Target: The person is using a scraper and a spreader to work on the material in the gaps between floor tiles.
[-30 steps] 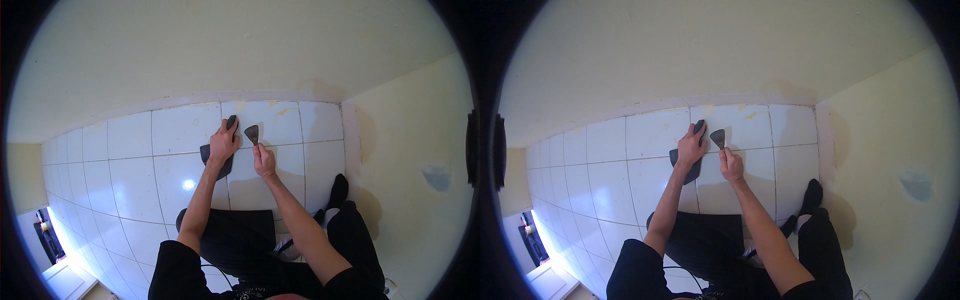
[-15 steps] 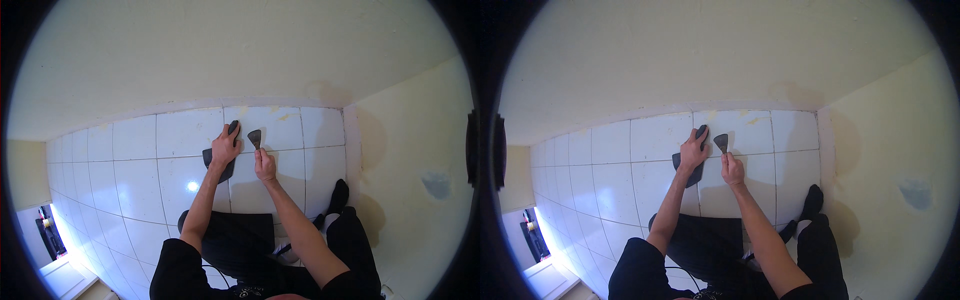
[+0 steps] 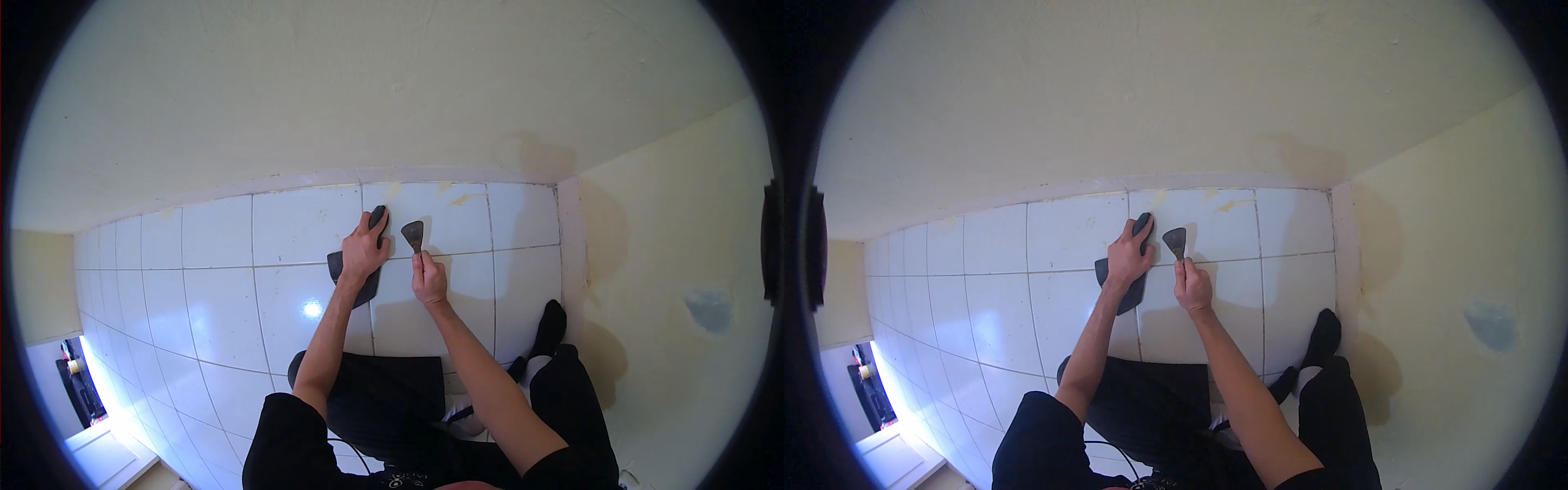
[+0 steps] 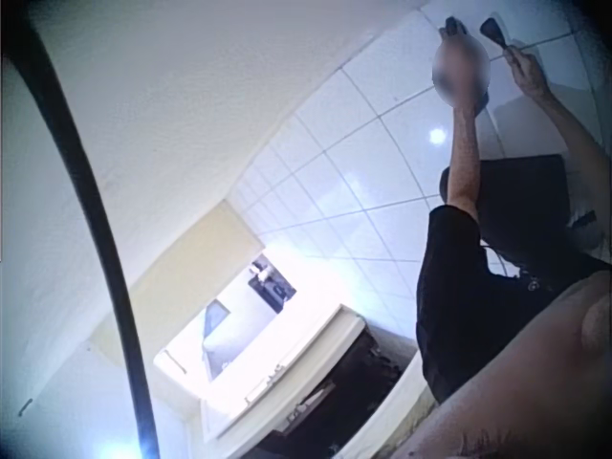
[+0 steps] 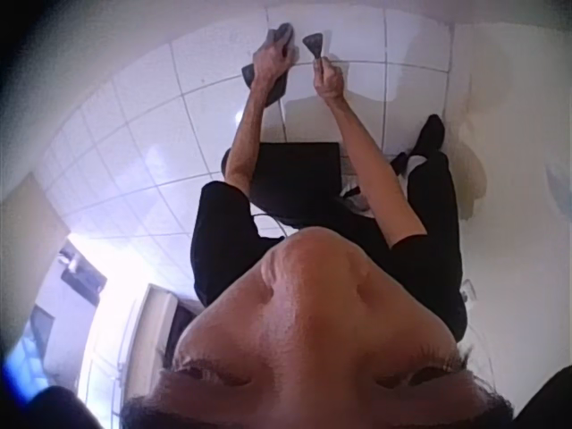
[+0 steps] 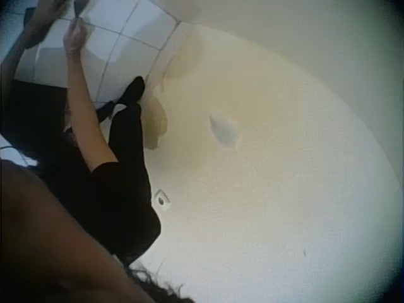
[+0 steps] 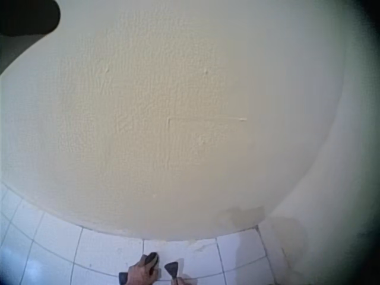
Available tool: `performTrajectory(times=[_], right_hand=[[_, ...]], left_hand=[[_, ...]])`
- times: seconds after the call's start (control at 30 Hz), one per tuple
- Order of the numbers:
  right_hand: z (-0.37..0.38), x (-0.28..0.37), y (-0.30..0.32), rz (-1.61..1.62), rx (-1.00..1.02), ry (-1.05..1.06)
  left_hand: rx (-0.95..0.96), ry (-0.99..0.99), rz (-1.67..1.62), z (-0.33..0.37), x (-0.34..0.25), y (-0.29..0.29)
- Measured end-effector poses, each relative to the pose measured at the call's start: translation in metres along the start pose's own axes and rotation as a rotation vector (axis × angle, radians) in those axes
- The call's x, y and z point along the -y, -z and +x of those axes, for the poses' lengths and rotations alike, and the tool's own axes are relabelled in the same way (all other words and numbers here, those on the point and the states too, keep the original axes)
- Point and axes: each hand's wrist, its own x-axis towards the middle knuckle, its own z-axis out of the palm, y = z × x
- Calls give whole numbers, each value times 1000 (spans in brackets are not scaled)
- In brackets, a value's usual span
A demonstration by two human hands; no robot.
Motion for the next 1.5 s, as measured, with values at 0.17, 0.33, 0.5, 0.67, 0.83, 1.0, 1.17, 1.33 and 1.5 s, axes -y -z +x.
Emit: performTrajectory(times=[0.17,0.33,0.5,0.67,0.83,1.0,1.17,1.33,1.5], right_hand=[[1,-2,-1,-8,-3,-16],[1,-1,-2,-54,-23,15],[1,0,-2,-54,-31,6],[0,-3,-6,-93,-51,31],[-1,-5,-8,-105,-54,34],[-1,-8,-9,-78,-86,33],[0,-6,-8,-123,-39,-13],[1,-4,-9,-74,-79,-41],[1,-8,-8,-35,-69,-14]], left_hand=[[36,18,-5,1,-1,0],[-30,-28,3,2,-4,2],[-7,-9,10,2,-5,1],[-22,-21,6,1,-6,2],[-28,-30,20,2,-4,2],[-28,-31,21,2,-4,0],[-40,-36,12,1,-3,0],[-32,-46,21,1,-5,2],[39,-19,17,1,-9,6]])
